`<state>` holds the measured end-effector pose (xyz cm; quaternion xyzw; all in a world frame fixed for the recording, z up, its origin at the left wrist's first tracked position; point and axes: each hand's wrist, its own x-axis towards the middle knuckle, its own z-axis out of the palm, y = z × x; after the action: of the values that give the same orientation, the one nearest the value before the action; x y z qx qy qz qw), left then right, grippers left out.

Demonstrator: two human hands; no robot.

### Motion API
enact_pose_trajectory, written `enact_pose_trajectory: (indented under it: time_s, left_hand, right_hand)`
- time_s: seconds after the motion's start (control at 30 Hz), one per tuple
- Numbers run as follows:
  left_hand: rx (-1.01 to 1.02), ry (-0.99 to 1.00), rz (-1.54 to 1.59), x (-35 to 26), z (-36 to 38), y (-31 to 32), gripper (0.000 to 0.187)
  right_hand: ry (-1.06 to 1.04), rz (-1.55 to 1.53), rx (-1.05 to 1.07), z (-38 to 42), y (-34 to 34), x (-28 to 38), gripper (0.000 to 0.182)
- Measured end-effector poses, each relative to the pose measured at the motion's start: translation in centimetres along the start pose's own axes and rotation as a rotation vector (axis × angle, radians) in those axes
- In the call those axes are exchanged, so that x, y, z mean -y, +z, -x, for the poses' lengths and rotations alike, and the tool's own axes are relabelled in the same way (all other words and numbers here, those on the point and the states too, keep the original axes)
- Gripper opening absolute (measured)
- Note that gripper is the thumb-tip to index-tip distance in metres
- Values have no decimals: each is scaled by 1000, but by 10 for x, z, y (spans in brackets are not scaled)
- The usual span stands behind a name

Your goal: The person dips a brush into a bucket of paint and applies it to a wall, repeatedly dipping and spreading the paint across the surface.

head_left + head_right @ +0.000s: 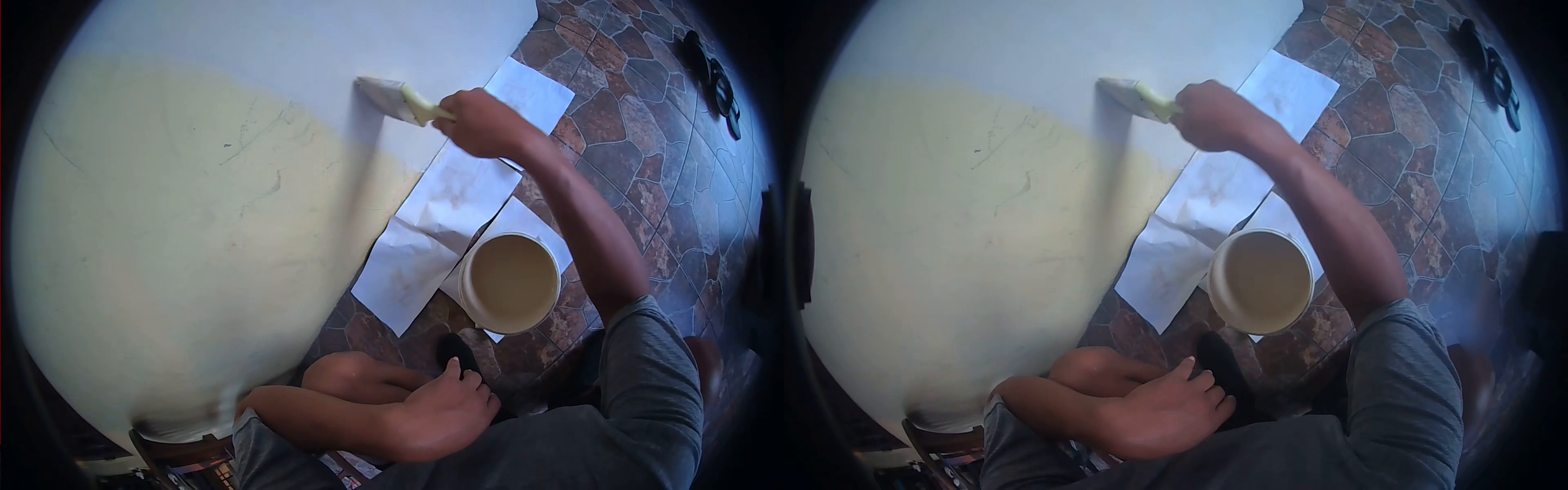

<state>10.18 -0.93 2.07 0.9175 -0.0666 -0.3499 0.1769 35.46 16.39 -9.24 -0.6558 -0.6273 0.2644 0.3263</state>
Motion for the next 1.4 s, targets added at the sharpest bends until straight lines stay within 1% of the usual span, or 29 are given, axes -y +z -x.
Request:
enact_pose_trajectory:
  time_s: [0.1,0.13,0.2,0.23,0.27,0.3,0.33,0.37,0.4,0.43,0.5,0.57,0.63,0.67,0.7,0.73,0.8,0.83,0.87,0.9,1.0,1.03,1.07,1.13,1.17,1.23,1.3,1.37,1.4]
  left_hand:
    - [-34,-7,-3,-4,1,2,37]
    - [-35,-8,-2,-4,0,1,37]
    - [-2,7,13,-2,-2,-3,36]
    - [4,11,8,-1,-5,-3,36]
    - [4,0,37,2,-8,0,35]
    - [5,-10,67,4,-10,1,34]
    - [9,-6,63,5,-13,1,34]
    - [56,-14,67,6,-15,-1,32]
    - [101,-26,69,8,-16,-2,31]
    - [99,-30,65,8,-15,-2,31]
    - [86,-25,48,3,-11,-1,29]
    - [101,-14,63,-3,-9,-2,30]
    - [117,1,74,-4,-8,-3,30]
    - [109,-4,100,-3,-7,-2,31]
    - [102,-6,124,-2,-8,-1,31]
    - [103,-2,115,0,-11,-2,31]
    - [151,-36,208,6,-14,-3,33]
    - [153,-33,203,8,-15,-1,33]
    - [158,-21,190,10,-15,1,33]
    - [163,-11,180,12,-15,1,33]
    - [188,-5,178,6,-11,1,32]
    - [181,-11,184,4,-9,1,32]
    - [167,4,184,2,-7,1,31]
    - [144,9,183,2,-2,2,31]
    - [118,-7,179,3,-1,2,30]
    - [96,-12,176,4,-3,5,29]
    - [96,-39,160,8,-6,11,28]
    - [98,-37,163,10,-8,16,27]
    - [94,-41,169,11,-8,17,26]
  right_hand:
    - [216,73,-207,-10,-28,-17,28]
    - [215,73,-206,-16,-28,-17,28]
    - [237,112,-340,-29,-20,-9,28]
    - [140,55,-299,-30,-3,2,27]
    - [17,93,-246,-25,14,19,25]
    - [-85,97,-245,-18,29,27,23]
    - [-42,49,-129,-9,24,41,23]
    - [30,9,-25,-1,13,50,23]
    - [12,13,-4,-2,11,44,24]
    - [-7,16,20,-3,9,35,25]
    - [-22,9,7,-2,-20,15,28]
    - [95,57,-135,-12,-42,-8,32]
    - [279,91,-373,-23,-51,-12,31]
    - [258,105,-441,-32,-43,-13,30]
    - [179,94,-430,-36,-31,-8,27]
    - [78,93,-335,-40,-8,3,24]
    - [-144,58,-325,-15,31,36,17]
    - [-135,6,-249,-2,31,49,17]
    - [-54,14,-77,4,27,59,19]
    - [-39,18,45,6,27,61,22]
    - [-38,60,54,-3,7,29,25]
    - [38,1,13,-3,-11,22,25]
    - [91,22,-70,-12,-19,5,23]
    - [259,62,-261,-16,-37,1,27]
    - [254,63,-256,-22,-31,3,27]
    - [166,33,-276,-33,-4,7,27]
    - [37,27,-284,-20,37,34,26]
    - [63,-43,-121,-5,47,53,26]
    - [61,-43,-123,0,43,56,26]
